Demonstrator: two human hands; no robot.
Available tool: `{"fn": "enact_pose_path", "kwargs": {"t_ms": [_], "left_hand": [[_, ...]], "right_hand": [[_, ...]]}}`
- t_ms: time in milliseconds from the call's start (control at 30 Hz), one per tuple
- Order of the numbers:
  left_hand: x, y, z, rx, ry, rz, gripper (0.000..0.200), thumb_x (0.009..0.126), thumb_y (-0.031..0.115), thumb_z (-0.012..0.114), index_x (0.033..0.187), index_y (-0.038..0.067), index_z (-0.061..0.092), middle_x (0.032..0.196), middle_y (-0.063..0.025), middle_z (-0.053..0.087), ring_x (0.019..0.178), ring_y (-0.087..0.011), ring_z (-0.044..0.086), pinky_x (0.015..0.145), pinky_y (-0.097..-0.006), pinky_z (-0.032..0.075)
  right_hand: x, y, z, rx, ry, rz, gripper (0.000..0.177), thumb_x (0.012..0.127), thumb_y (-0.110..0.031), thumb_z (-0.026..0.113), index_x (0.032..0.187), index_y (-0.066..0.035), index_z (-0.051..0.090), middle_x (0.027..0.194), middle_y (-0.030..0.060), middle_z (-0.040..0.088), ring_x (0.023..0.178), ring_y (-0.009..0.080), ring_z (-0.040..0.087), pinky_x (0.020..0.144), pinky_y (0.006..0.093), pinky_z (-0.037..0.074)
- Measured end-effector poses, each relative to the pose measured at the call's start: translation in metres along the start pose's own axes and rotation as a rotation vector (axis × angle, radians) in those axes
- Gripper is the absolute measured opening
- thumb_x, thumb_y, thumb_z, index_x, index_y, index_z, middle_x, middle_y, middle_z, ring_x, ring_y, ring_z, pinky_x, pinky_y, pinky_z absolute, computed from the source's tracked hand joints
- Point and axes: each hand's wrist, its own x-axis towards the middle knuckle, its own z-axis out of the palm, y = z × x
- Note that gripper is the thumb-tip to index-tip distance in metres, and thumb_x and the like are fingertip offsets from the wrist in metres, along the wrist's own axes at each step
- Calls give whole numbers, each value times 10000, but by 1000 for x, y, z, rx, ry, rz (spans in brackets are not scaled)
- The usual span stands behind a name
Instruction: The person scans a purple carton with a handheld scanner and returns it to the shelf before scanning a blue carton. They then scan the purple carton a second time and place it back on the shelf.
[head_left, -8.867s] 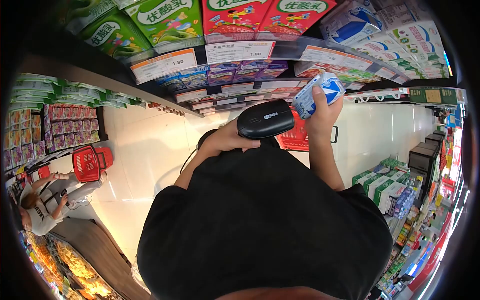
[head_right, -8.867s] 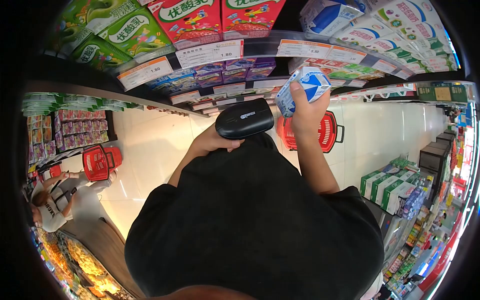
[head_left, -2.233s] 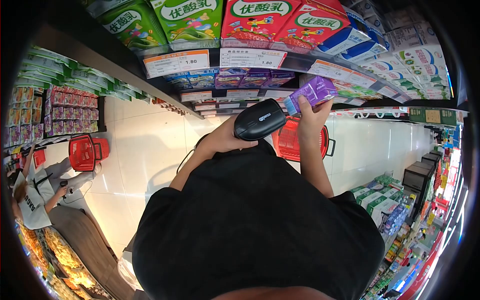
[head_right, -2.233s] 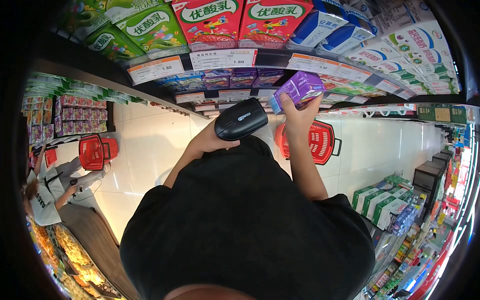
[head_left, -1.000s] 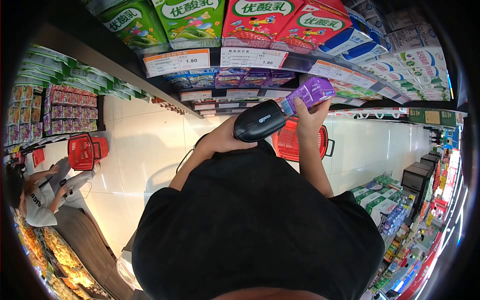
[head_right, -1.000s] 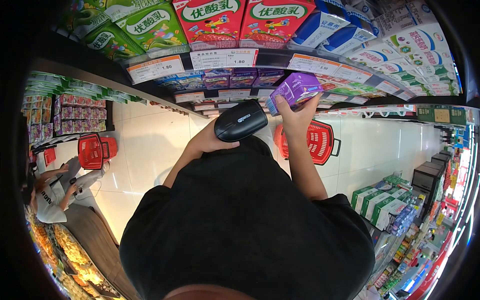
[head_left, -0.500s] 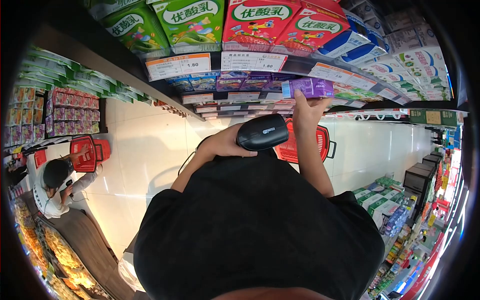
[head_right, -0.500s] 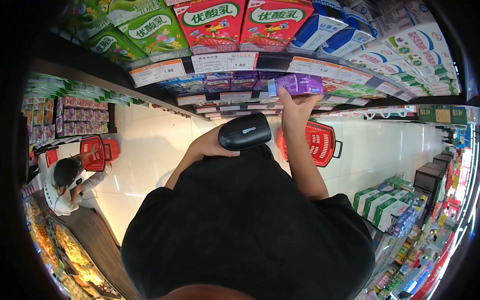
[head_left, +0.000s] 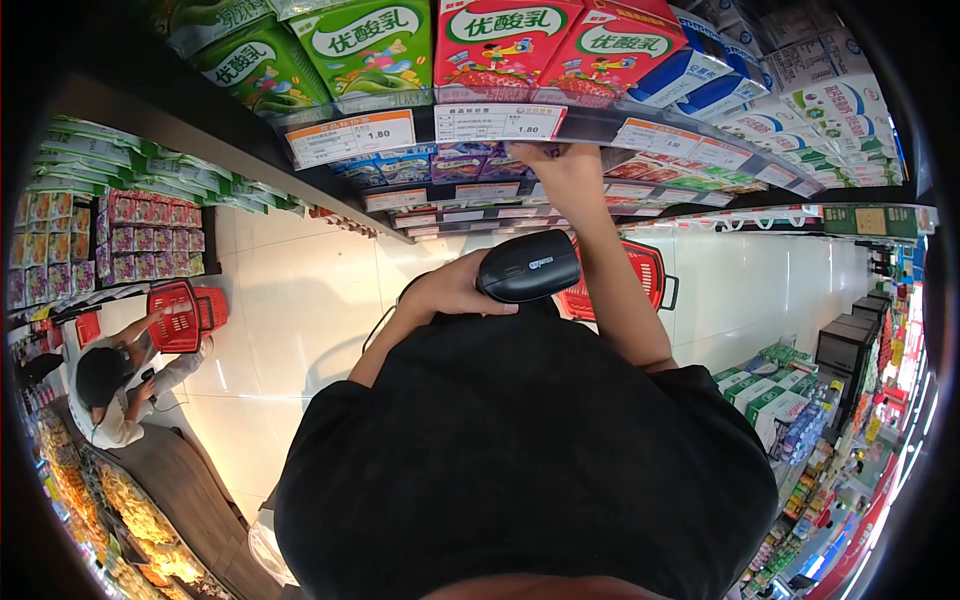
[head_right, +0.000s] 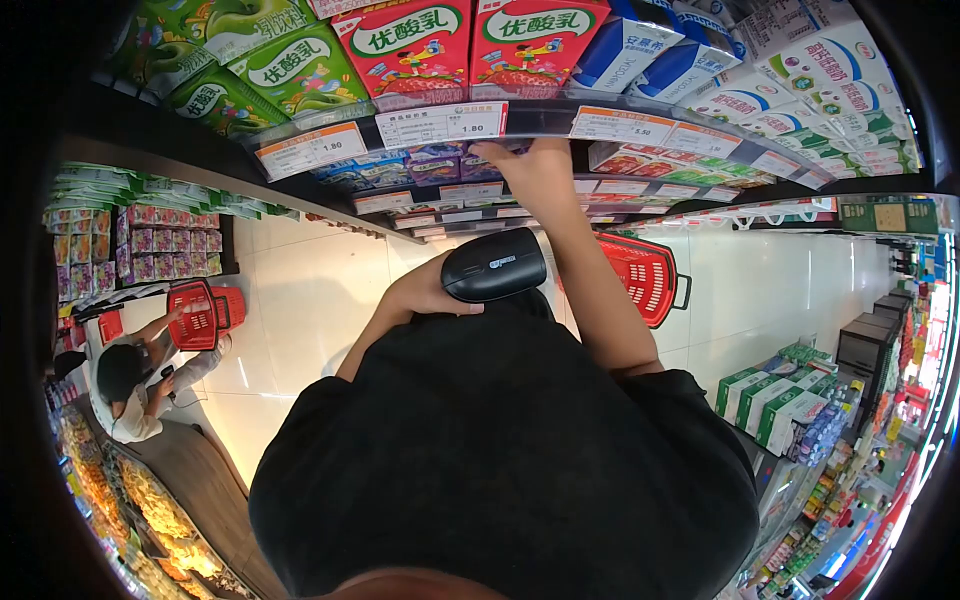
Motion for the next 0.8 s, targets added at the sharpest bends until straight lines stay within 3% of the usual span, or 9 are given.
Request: {"fn": "enact_pose_path", "kwargs": {"t_ms": [67, 167, 400, 500, 567, 600, 633, 700, 800], "left_hand": [[-1, -1, -1, -5, -11, 20, 704, 718, 123, 776, 1312, -10, 423, 916, -70, 617, 666, -115, 577, 602, -267, 483], [-4, -4, -2, -15, 28, 7, 714, 717, 123, 779, 1317, -8, 415, 898, -63, 614, 659, -114, 578, 588, -265, 483], [2, 9, -3, -27, -47, -149, 800, 690, 84, 787, 1371, 32, 370, 991, -54, 578, 721, -101, 565, 637, -257, 487], [4, 5, 1, -33, -31, -80, 729, 731, 125, 770, 1347, 18, 396, 946, -66, 605, 679, -111, 570, 590, -263, 485], [6, 4, -1, -3, -60, -16, 737, 733, 125, 769, 1355, 21, 387, 965, -67, 602, 693, -112, 572, 595, -262, 486], [5, 4, -1, -4, -55, -14, 737, 733, 125, 769, 1355, 21, 387, 965, -67, 602, 693, -112, 572, 595, -262, 486], [5, 3, -1, -13, -35, -41, 755, 714, 100, 778, 1353, 18, 384, 996, -66, 594, 720, -111, 572, 620, -264, 487], [4, 5, -1, -24, -14, -67, 775, 694, 74, 786, 1352, 15, 381, 1027, -64, 586, 746, -110, 572, 645, -265, 489], [-1, 8, -2, -68, 31, -79, 761, 706, 42, 767, 1355, 15, 370, 1003, -63, 591, 722, -112, 576, 630, -268, 487]], "right_hand": [[4, 12, 5, -159, -2, -130, 344, 749, -87, 761, 1031, 16, 593, 973, 139, 663, 893, 237, 615, 815, 355, 468], [4, 21, 1, -138, 17, -196, 373, 783, -149, 743, 1079, 6, 577, 997, 143, 654, 889, 240, 611, 794, 348, 464], [0, 17, -2, -50, 76, -101, 344, 802, -140, 720, 1080, -3, 572, 970, 154, 646, 872, 296, 617, 780, 355, 467], [-3, -1, -22, -379, -89, -71, 324, 809, -124, 686, 1089, -16, 564, 968, 176, 636, 862, 339, 616, 760, 388, 474], [-5, 1, -42, -686, -67, -294, 373, 812, -173, 675, 1136, -27, 562, 1068, 203, 605, 989, 379, 572, 870, 425, 429], [-7, 9, -51, -592, -98, -65, 449, 794, -185, 661, 1205, -54, 536, 1177, 216, 554, 1110, 403, 500, 947, 446, 381], [-7, 22, -53, -593, -103, -69, 449, 794, -185, 661, 1205, -54, 536, 1177, 216, 554, 1110, 403, 500, 947, 446, 381], [-6, 42, -53, -715, -55, -302, 533, 757, -182, 682, 1248, -62, 511, 1237, 214, 512, 1159, 389, 468, 971, 438, 375], [-7, 49, -45, -694, -109, -79, 633, 712, -201, 715, 1286, -74, 483, 1295, 219, 463, 1223, 387, 417, 998, 432, 363]]}}
